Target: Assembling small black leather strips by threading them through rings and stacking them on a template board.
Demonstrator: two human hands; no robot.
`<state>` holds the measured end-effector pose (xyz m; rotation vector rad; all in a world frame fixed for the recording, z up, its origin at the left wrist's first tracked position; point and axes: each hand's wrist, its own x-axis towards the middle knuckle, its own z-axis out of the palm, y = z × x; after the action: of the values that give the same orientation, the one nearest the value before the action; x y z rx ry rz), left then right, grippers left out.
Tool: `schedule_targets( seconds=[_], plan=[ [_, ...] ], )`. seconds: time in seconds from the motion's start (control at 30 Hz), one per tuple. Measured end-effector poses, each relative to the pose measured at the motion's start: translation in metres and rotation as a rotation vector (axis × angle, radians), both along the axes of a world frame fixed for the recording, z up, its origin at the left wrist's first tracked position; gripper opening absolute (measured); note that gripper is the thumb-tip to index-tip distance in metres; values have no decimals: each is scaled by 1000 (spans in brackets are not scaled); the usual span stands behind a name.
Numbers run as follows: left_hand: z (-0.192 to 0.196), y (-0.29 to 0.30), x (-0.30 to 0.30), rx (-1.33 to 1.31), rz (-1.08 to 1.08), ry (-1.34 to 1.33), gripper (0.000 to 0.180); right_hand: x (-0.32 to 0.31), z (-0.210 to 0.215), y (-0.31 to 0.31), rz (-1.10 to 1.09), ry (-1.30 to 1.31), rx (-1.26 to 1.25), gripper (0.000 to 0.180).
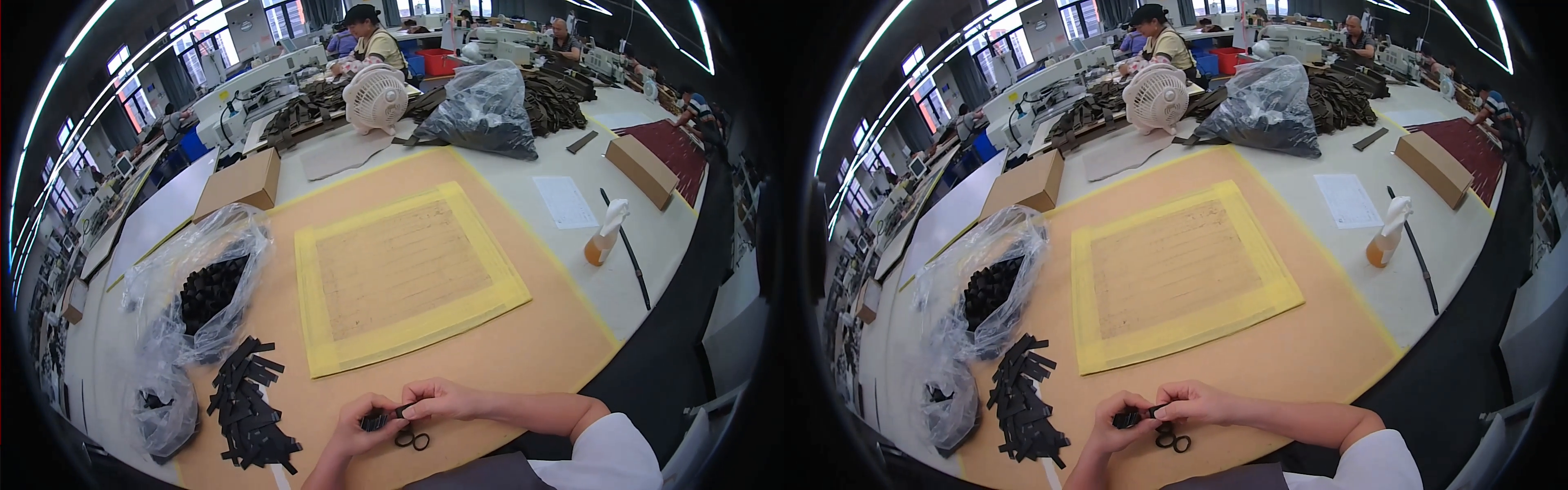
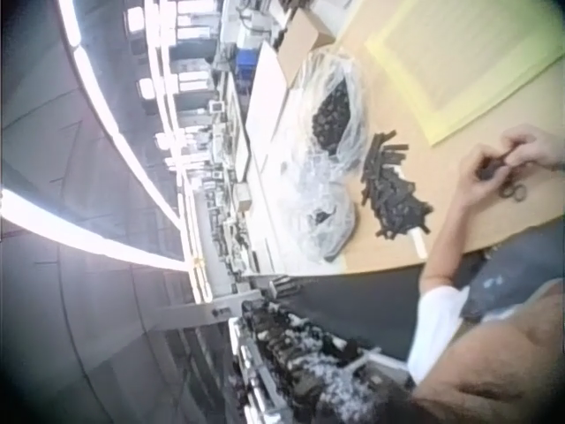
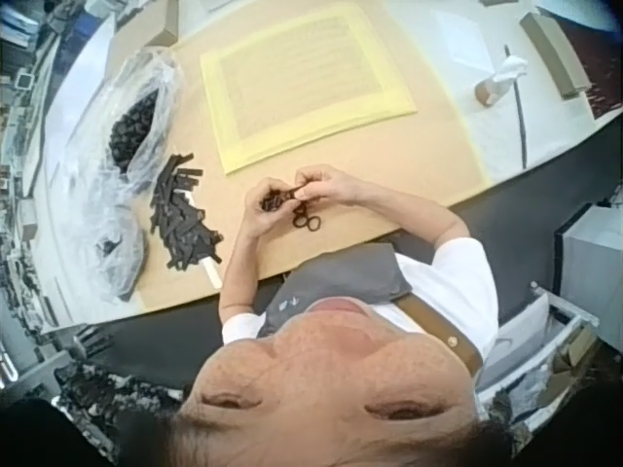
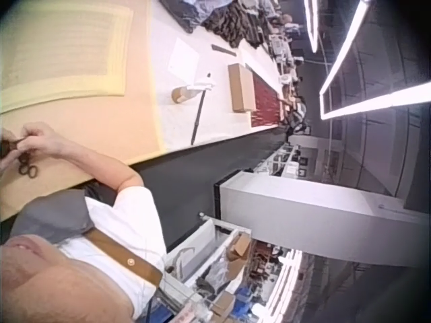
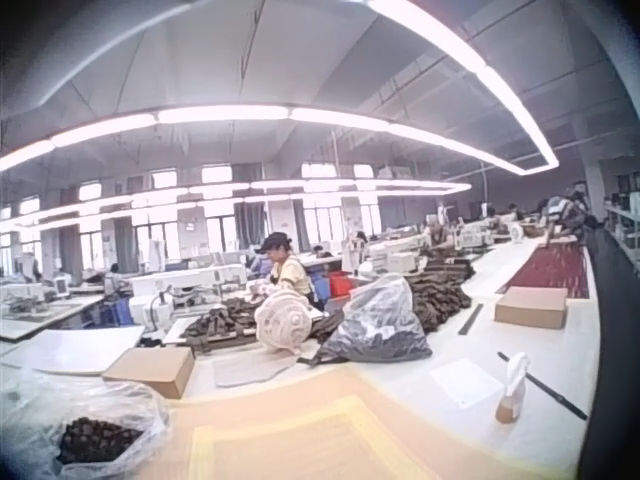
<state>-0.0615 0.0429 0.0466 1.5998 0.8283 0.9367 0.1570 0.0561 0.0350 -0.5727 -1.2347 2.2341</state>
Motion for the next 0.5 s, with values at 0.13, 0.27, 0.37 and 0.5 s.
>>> schedule_targets(
  seconds=[0.13,0.27,0.37,0.5],
  plan=[
    [4,-3,1,-57,-41,120,22,-9,-2,-5,-119,-46,10,24],
    [8,-10,-5,10,6,176,23,-19,-18,-11,-154,-41,-24,32],
    [4,-9,-2,-56,-91,88,25,-16,-4,-17,-189,-103,-31,33],
    [7,-6,3,-14,-136,66,24,-15,0,-24,-232,-11,-123,31]
  ],
)
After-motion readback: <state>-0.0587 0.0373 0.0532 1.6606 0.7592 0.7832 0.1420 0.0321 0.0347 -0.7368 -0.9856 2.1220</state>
